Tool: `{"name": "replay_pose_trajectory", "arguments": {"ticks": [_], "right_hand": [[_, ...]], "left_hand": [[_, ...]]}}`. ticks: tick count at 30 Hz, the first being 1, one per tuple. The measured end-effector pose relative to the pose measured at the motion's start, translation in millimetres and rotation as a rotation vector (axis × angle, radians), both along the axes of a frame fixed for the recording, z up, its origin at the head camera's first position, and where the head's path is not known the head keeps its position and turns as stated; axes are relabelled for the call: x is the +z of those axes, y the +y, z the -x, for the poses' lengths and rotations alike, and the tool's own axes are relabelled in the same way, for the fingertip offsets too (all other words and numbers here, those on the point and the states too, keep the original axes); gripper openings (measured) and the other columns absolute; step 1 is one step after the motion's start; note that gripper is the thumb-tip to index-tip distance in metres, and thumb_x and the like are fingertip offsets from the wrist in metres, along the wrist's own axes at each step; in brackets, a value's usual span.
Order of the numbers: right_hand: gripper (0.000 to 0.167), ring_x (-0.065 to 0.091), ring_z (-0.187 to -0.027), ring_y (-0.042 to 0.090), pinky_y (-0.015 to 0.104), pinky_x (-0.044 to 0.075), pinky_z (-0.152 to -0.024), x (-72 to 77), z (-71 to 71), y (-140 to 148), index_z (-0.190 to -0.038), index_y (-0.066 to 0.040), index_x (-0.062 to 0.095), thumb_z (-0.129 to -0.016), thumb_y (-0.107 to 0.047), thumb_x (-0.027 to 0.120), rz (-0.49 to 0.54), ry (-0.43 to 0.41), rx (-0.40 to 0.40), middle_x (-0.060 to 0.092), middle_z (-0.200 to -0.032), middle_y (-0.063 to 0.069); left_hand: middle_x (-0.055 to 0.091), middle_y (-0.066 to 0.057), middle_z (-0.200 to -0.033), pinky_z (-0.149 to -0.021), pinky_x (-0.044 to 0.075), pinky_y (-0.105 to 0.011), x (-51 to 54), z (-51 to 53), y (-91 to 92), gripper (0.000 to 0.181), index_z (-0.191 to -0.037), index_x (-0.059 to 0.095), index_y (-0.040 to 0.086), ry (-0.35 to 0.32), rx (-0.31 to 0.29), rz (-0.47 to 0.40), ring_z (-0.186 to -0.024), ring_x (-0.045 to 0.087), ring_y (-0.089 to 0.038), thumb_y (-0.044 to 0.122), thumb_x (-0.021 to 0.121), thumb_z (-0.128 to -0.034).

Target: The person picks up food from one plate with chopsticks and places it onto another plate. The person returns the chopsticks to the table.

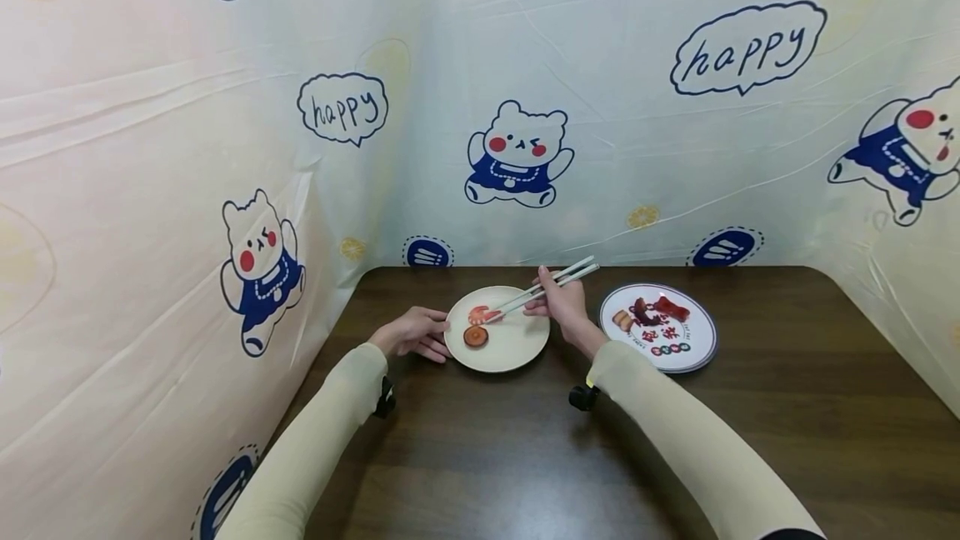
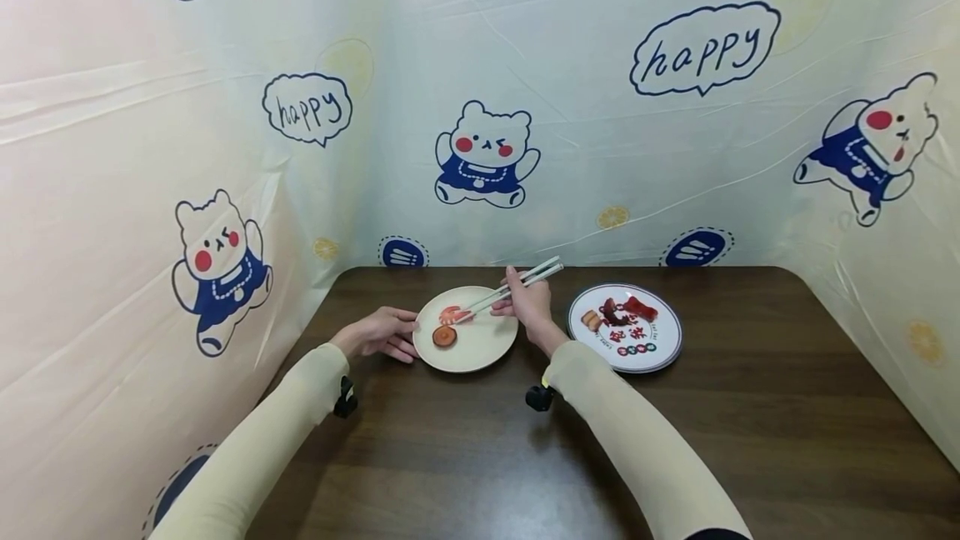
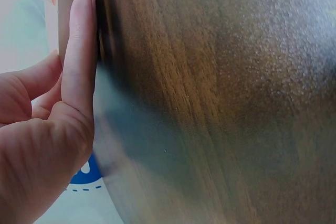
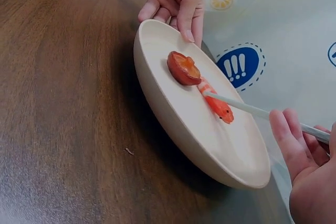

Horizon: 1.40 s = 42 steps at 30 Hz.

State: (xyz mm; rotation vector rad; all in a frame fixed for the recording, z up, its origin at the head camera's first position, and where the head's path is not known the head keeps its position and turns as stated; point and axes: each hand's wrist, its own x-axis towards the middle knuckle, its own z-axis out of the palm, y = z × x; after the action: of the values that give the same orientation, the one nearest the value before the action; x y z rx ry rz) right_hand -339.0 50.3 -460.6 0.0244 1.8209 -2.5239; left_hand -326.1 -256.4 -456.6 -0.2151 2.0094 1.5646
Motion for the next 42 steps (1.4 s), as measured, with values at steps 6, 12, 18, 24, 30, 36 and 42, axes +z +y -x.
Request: {"name": "replay_pose_trajectory", "arguments": {"ticks": [6, 12, 18, 24, 30, 36, 42], "right_hand": [[0.044, 0.073, -0.059, 0.022, 0.041, 0.067, -0.064, 7.2, 0.1, 7.7, -0.116, 0.017, 0.061, -0.112, -0.028, 0.056, -0.027, 0.023, -0.023, 0.062, -0.105, 0.048], [0.048, 0.074, -0.061, 0.023, 0.044, 0.066, -0.068, 14.7, 2.6, 23.2, -0.118, 0.019, 0.059, -0.112, -0.029, 0.055, -0.04, 0.044, -0.02, 0.067, -0.096, 0.042], [0.043, 0.074, -0.062, 0.023, 0.048, 0.066, -0.074, 24.8, 3.9, 41.2, -0.114, 0.014, 0.059, -0.112, -0.028, 0.054, -0.015, 0.096, 0.015, 0.069, -0.085, 0.029], [0.045, 0.073, -0.061, 0.021, 0.043, 0.067, -0.071, 31.9, 5.4, 56.0, -0.116, 0.017, 0.054, -0.112, -0.028, 0.055, 0.048, 0.098, 0.084, 0.068, -0.079, 0.019], [0.039, 0.072, -0.06, 0.021, 0.043, 0.067, -0.069, 34.9, 3.5, 65.8, -0.107, 0.009, 0.062, -0.112, -0.029, 0.055, 0.058, 0.11, 0.114, 0.068, -0.076, 0.015], [0.035, 0.071, -0.06, 0.021, 0.042, 0.067, -0.068, 36.8, -1.0, 72.4, -0.097, -0.001, 0.067, -0.111, -0.031, 0.056, 0.05, 0.099, 0.132, 0.068, -0.076, 0.015], [0.035, 0.071, -0.061, 0.02, 0.04, 0.067, -0.069, 38.5, -4.1, 79.3, -0.097, -0.002, 0.068, -0.111, -0.032, 0.057, 0.052, 0.086, 0.147, 0.068, -0.075, 0.012]], "left_hand": [[0.072, -0.025, -0.107, -0.077, 0.066, -0.046, -1.2, 0.6, 1.0, 0.05, -0.159, 0.041, -0.001, 0.002, -0.004, 0.011, -0.082, 0.077, -0.031, 0.013, 0.053, -0.112], [0.072, -0.025, -0.108, -0.077, 0.066, -0.045, 0.1, 0.8, 1.9, 0.05, -0.159, 0.041, 0.0, -0.005, -0.006, 0.014, -0.083, 0.077, -0.031, 0.015, 0.053, -0.1121], [0.072, -0.025, -0.107, -0.077, 0.066, -0.045, 2.4, -0.3, 2.6, 0.05, -0.159, 0.04, -0.001, -0.006, -0.007, 0.015, -0.082, 0.077, -0.03, 0.013, 0.053, -0.1121], [0.072, -0.025, -0.105, -0.077, 0.066, -0.045, 4.2, -0.7, 3.3, 0.049, -0.158, 0.042, 0.0, 0.0, 0.0, 0.02, -0.081, 0.077, -0.03, 0.013, 0.052, -0.1121], [0.071, -0.025, -0.106, -0.076, 0.067, -0.045, 3.1, -0.3, 2.3, 0.049, -0.158, 0.042, 0.0, 0.005, 0.005, 0.027, -0.08, 0.077, -0.03, 0.012, 0.052, -0.1123], [0.07, -0.025, -0.107, -0.076, 0.067, -0.045, 1.5, 0.6, 1.3, 0.049, -0.159, 0.041, -0.001, 0.011, 0.0, 0.026, -0.08, 0.077, -0.029, 0.012, 0.052, -0.1123], [0.07, -0.026, -0.107, -0.076, 0.067, -0.045, 0.1, 0.0, 1.7, 0.049, -0.159, 0.041, -0.001, 0.011, 0.0, 0.026, -0.081, 0.077, -0.029, 0.012, 0.051, -0.1125]]}}
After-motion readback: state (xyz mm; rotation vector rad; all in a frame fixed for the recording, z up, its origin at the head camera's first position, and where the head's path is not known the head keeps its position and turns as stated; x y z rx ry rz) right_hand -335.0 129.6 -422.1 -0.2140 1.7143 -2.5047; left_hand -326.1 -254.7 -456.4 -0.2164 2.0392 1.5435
